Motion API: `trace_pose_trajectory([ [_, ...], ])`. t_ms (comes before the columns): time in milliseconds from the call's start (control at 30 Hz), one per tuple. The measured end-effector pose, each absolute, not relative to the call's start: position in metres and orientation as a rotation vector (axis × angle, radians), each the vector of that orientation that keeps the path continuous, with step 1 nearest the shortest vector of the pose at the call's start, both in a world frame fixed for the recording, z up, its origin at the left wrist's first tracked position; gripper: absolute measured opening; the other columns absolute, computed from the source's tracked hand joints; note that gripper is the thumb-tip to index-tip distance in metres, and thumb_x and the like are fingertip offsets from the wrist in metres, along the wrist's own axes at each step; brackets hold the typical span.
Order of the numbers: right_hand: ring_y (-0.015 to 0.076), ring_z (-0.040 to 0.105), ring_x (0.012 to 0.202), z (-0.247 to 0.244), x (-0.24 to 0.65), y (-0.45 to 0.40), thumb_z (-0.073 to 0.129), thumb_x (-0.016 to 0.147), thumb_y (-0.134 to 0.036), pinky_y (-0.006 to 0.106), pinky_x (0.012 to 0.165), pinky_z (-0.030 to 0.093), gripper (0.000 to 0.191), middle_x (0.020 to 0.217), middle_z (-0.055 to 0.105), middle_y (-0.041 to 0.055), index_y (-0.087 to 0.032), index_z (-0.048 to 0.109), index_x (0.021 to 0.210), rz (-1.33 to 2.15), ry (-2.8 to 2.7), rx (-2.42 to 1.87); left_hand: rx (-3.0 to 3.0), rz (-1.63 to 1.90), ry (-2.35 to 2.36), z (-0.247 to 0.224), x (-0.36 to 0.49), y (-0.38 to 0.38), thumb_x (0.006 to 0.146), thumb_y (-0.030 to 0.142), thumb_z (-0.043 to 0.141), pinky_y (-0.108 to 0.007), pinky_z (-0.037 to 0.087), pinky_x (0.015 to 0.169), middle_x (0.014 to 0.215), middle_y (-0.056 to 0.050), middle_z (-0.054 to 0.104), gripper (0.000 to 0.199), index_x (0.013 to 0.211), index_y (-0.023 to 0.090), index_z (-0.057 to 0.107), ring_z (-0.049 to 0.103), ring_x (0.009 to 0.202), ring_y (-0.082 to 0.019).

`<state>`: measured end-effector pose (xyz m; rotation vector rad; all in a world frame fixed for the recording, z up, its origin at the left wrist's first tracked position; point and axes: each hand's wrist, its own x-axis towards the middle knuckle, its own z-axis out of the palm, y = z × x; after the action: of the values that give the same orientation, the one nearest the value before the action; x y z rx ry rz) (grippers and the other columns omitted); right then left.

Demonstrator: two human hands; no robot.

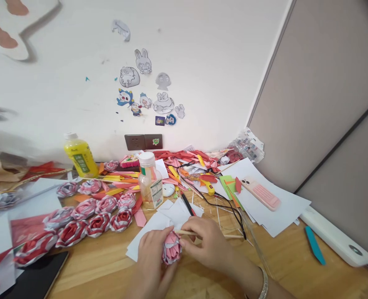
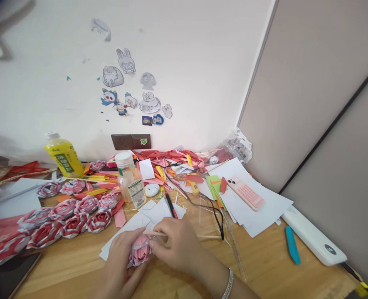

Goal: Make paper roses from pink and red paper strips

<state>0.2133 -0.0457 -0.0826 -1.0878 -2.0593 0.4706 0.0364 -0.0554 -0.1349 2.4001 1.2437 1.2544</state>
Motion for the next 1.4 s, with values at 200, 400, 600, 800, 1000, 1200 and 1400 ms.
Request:
trace_pose_trajectory([
  [200,0.0115,0.052,0.06,-0.083,0.213,-0.049,0.053,0.083,-0.026,0.022,0.057,0.036,0.016,0.063,0.057,-0.0014,-0.018,0.06,0.071,0.433,-2.066,-1.126,2.454,1.231,1.213,-0.131,0.037,-0.057,0.081,0.018,0.049,-0.04,0.041,0.081,0.098,-0.008,0.061,0.037,0.118,0.024,0.043,0.055,0.09,-0.025],
  [400,0.0117,0.053,0.06,-0.084,0.212,-0.049,0.048,0.084,-0.019,0.022,0.057,0.035,0.017,0.065,0.06,-0.0006,-0.019,0.065,0.081,0.384,-2.116,-1.075,2.57,1.146,1.159,-0.13,0.035,-0.054,0.08,0.015,0.048,-0.039,0.042,0.079,0.097,-0.007,0.061,0.041,0.12,0.025,0.043,0.055,0.087,-0.024],
  [600,0.0098,0.051,0.059,-0.082,0.213,-0.048,0.053,0.08,-0.016,0.019,0.054,0.034,0.012,0.065,0.058,-0.0026,-0.018,0.062,0.074,0.642,-2.024,-1.151,2.605,1.129,1.122,-0.128,0.034,-0.054,0.079,0.013,0.049,-0.037,0.042,0.077,0.094,-0.006,0.061,0.04,0.117,0.025,0.045,0.055,0.085,-0.023],
  [800,0.0096,0.049,0.059,-0.081,0.213,-0.048,0.059,0.079,-0.021,0.021,0.055,0.032,0.011,0.062,0.053,-0.0047,-0.018,0.057,0.068,0.571,-2.052,-1.243,2.552,1.125,1.13,-0.128,0.034,-0.053,0.079,0.016,0.05,-0.037,0.042,0.078,0.098,-0.006,0.063,0.037,0.115,0.025,0.047,0.057,0.087,-0.023],
  [1000,0.0131,0.054,0.062,-0.084,0.215,-0.047,0.046,0.089,-0.039,0.023,0.057,0.034,0.024,0.07,0.061,-0.0001,-0.018,0.058,0.086,0.438,-2.066,-1.197,2.395,1.188,1.19,-0.126,0.039,-0.057,0.081,0.019,0.05,-0.038,0.042,0.077,0.095,-0.007,0.063,0.027,0.107,0.024,0.051,0.056,0.087,-0.024],
  [1200,0.0162,0.055,0.065,-0.092,0.213,-0.048,0.027,0.096,-0.033,0.027,0.057,0.031,0.033,0.075,0.062,0.0034,-0.017,0.056,0.093,0.109,-2.243,-1.143,2.456,1.199,1.273,-0.125,0.036,-0.055,0.081,0.022,0.053,-0.037,0.043,0.076,0.095,-0.005,0.063,0.031,0.111,0.025,0.047,0.056,0.087,-0.023],
  [1400,0.0167,0.051,0.064,-0.096,0.206,-0.051,0.025,0.097,-0.03,0.028,0.057,0.027,0.035,0.073,0.058,0.0036,-0.019,0.057,0.086,-0.082,-2.28,-1.15,2.533,1.244,1.308,-0.13,0.036,-0.053,0.081,0.024,0.053,-0.037,0.044,0.078,0.098,-0.007,0.063,0.039,0.118,0.022,0.043,0.058,0.089,-0.024],
])
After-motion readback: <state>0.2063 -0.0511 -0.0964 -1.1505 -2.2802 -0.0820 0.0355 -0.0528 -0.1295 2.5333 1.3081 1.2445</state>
